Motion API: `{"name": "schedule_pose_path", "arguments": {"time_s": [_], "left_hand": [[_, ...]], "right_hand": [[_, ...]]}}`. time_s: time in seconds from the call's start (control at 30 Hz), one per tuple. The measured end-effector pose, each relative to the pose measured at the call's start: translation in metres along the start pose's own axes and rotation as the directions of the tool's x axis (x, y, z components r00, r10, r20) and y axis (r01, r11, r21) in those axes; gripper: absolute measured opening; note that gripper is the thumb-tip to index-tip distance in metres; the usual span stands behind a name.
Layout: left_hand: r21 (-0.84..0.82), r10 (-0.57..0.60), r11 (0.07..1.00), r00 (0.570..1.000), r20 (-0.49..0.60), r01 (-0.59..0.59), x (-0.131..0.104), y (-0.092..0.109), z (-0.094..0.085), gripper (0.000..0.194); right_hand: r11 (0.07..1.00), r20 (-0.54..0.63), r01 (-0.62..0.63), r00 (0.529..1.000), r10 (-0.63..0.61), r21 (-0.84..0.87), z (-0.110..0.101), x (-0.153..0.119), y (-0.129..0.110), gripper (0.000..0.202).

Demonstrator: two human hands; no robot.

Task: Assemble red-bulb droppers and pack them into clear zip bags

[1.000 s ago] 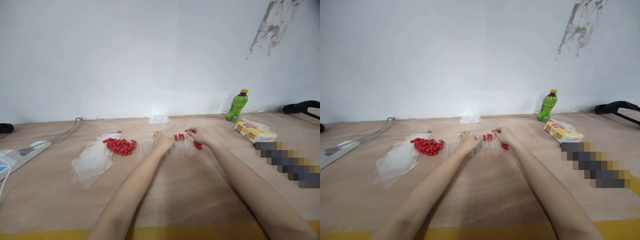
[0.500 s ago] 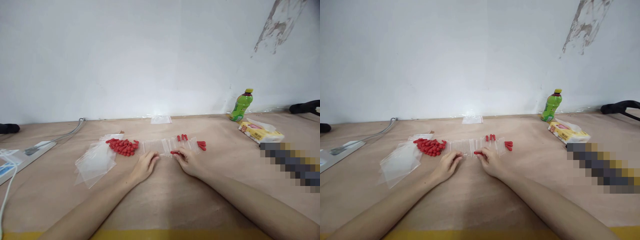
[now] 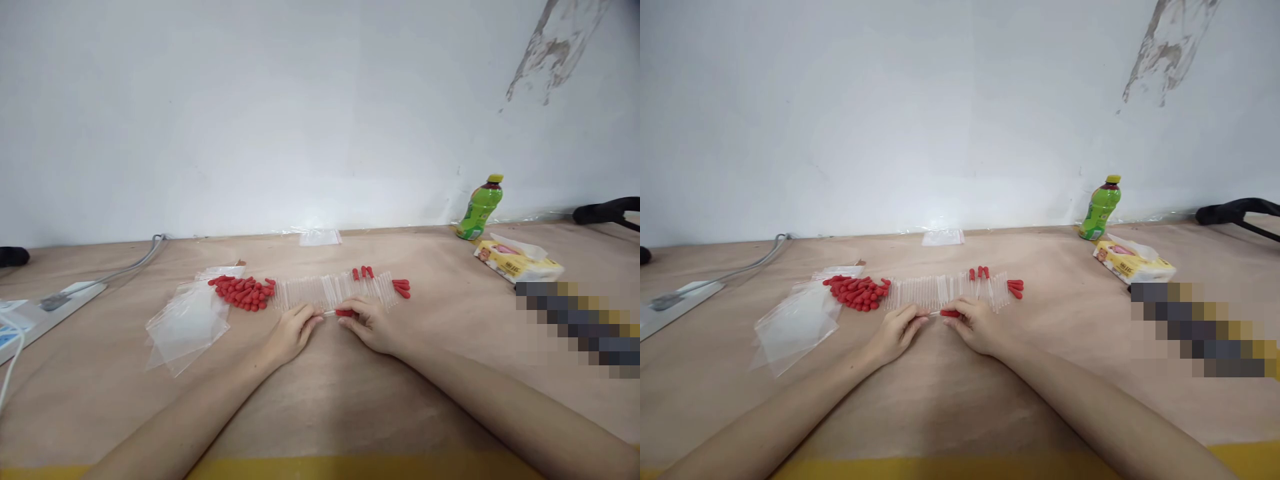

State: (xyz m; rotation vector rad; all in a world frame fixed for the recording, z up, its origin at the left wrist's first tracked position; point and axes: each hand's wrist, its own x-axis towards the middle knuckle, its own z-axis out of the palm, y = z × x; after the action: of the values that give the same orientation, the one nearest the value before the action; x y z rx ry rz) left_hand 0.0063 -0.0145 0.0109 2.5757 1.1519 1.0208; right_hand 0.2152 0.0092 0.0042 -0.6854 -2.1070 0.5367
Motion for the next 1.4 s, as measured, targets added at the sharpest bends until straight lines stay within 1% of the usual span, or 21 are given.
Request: {"name": "schedule_pose_path", "arguments": {"time_s": [0.17, 0.3, 0.4, 0.67, 0.8, 0.9, 1.03, 1.13, 1.23, 1.4], "left_hand": [[-0.033, 0.037, 0.999, 0.999, 0.018, -0.037, 0.001, 0.000, 0.001, 0.013], [-0.030, 0.072, 0.997, 0.996, 0.048, -0.070, 0.000, 0.000, 0.002, 0.016], [-0.010, 0.092, 0.996, 0.995, 0.051, -0.091, 0.000, 0.000, 0.002, 0.016], [0.092, 0.099, 0.990, 0.991, 0.084, -0.107, -0.003, 0.005, 0.000, 0.018], [0.215, 0.128, 0.966, 0.987, 0.095, -0.146, -0.004, 0.006, 0.002, 0.019], [0.286, 0.128, 0.947, 0.988, 0.084, -0.147, -0.004, 0.004, 0.004, 0.019], [0.232, 0.119, 0.966, 0.993, -0.013, -0.112, -0.001, -0.001, 0.002, 0.018], [0.182, 0.091, 0.980, 0.996, -0.025, -0.085, -0.002, -0.004, 0.000, 0.019], [0.117, 0.065, 0.991, 0.998, -0.012, -0.063, -0.005, -0.005, -0.002, 0.020], [0.058, 0.064, 0.996, 0.998, -0.003, -0.064, -0.009, -0.005, 0.001, 0.020]], "right_hand": [[1.000, -0.024, -0.025, 0.999, 0.025, 0.018, 0.003, -0.001, 0.004, 0.012], [0.999, 0.009, 0.011, 1.000, -0.011, 0.033, 0.002, -0.002, 0.005, 0.012], [0.998, 0.022, 0.053, 0.998, -0.054, 0.015, 0.001, -0.004, 0.005, 0.013], [0.977, 0.025, 0.171, 0.985, -0.169, -0.130, 0.001, -0.006, 0.000, 0.016], [0.950, 0.030, 0.215, 0.976, -0.214, -0.228, 0.004, -0.006, 0.000, 0.018], [0.945, 0.026, 0.206, 0.978, -0.206, -0.252, 0.004, -0.004, 0.000, 0.019], [0.976, -0.045, 0.117, 0.991, -0.127, -0.186, -0.002, -0.001, 0.001, 0.015], [0.989, -0.054, 0.058, 0.996, -0.066, -0.135, -0.005, 0.000, 0.003, 0.013], [0.991, -0.011, 0.058, 0.998, -0.059, -0.120, -0.007, -0.002, 0.005, 0.013], [0.981, 0.071, 0.114, 0.992, -0.104, -0.154, -0.005, -0.005, 0.005, 0.014]]}}
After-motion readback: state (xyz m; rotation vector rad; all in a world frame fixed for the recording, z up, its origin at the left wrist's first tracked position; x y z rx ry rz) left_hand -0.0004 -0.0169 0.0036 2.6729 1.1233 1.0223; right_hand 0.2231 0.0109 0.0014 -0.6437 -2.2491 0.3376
